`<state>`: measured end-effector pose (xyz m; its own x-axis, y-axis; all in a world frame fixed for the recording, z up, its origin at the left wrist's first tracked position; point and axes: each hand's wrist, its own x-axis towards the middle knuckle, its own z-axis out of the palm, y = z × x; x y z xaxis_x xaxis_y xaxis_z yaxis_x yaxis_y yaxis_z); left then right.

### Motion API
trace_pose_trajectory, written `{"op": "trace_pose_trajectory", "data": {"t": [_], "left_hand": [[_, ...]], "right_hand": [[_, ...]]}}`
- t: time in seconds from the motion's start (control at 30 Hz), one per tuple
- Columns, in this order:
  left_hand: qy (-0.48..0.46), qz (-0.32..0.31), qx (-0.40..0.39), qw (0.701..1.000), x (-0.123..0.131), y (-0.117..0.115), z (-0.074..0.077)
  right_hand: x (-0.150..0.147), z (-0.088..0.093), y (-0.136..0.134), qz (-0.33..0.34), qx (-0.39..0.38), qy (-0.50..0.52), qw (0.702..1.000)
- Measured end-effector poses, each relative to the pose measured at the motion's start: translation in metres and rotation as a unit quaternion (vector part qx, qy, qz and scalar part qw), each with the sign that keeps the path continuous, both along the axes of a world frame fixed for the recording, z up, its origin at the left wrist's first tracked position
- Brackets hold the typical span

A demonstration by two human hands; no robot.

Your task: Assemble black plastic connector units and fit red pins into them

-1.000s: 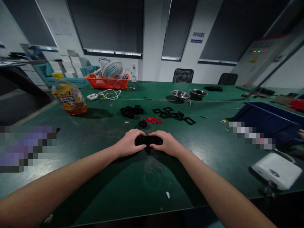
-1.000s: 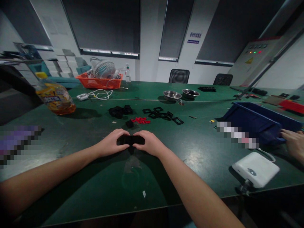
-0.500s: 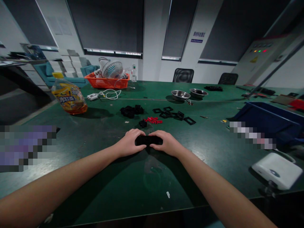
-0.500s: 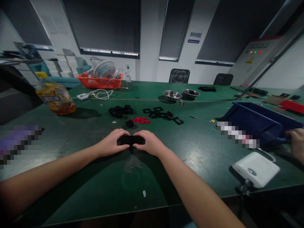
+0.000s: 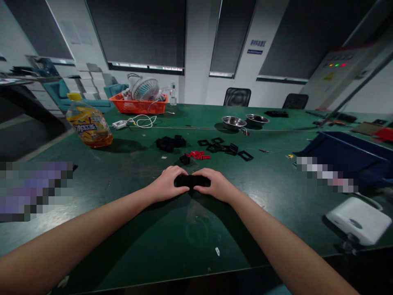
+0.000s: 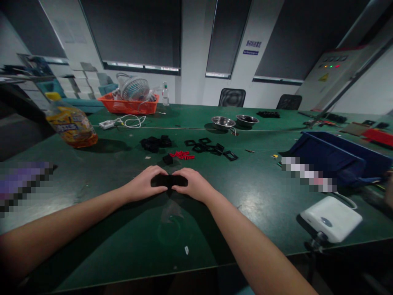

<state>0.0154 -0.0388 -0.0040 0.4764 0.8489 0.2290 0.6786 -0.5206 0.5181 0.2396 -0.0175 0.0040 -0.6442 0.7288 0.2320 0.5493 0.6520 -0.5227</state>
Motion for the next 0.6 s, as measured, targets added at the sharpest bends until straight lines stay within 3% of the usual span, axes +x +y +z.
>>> {"op": "trace_pose_trajectory", "data": {"t": [0.6], "left_hand": [[-0.008,0.007,-0.015,1.000,0.0000,0.0014,0.0008]], "right_hand": [[0.0010,0.0002,0.0002,0.020,0.005,0.006,1.000]]}}
